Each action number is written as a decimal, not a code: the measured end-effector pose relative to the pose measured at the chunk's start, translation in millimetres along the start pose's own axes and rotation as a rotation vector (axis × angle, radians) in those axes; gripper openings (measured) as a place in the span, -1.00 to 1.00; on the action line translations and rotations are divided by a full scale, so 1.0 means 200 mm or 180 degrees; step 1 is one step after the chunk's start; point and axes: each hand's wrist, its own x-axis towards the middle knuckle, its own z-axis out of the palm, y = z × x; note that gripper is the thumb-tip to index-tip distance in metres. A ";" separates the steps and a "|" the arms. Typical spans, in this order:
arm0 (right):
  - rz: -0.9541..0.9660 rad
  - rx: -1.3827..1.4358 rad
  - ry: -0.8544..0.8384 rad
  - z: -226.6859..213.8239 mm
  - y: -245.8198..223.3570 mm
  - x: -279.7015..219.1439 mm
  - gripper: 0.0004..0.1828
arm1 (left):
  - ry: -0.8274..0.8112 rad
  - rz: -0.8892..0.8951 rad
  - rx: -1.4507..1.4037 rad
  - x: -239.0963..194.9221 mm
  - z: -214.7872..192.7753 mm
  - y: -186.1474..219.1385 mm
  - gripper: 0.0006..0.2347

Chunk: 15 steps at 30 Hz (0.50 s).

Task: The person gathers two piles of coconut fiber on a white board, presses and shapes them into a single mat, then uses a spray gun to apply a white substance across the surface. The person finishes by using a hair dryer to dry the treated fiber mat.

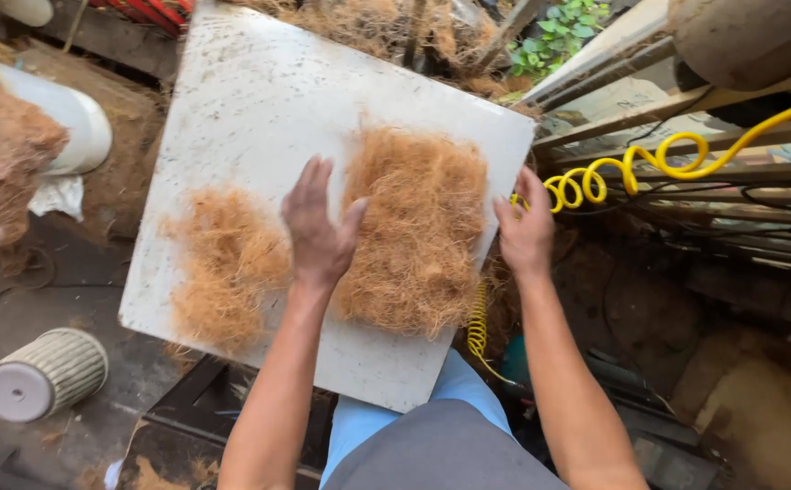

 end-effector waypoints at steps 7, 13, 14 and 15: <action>-0.0172 0.0037 -0.0378 0.31 -0.41 -0.42 -0.70 | -0.0475 -0.1137 0.1071 -0.42 -0.50 -0.34 -0.05; -0.1975 -0.0561 -0.2098 1.05 -0.54 -0.57 -0.14 | -0.0673 -0.0750 0.0790 -0.57 -0.63 -0.48 -0.08; -0.1382 -0.0739 -0.2662 1.11 -0.60 -0.60 -0.13 | -0.0593 -0.0621 0.0676 -0.57 -0.66 -0.46 -0.12; -0.0764 -0.0916 -0.3199 1.18 -0.66 -0.64 -0.02 | -0.0513 -0.0491 0.0563 -0.56 -0.68 -0.44 -0.15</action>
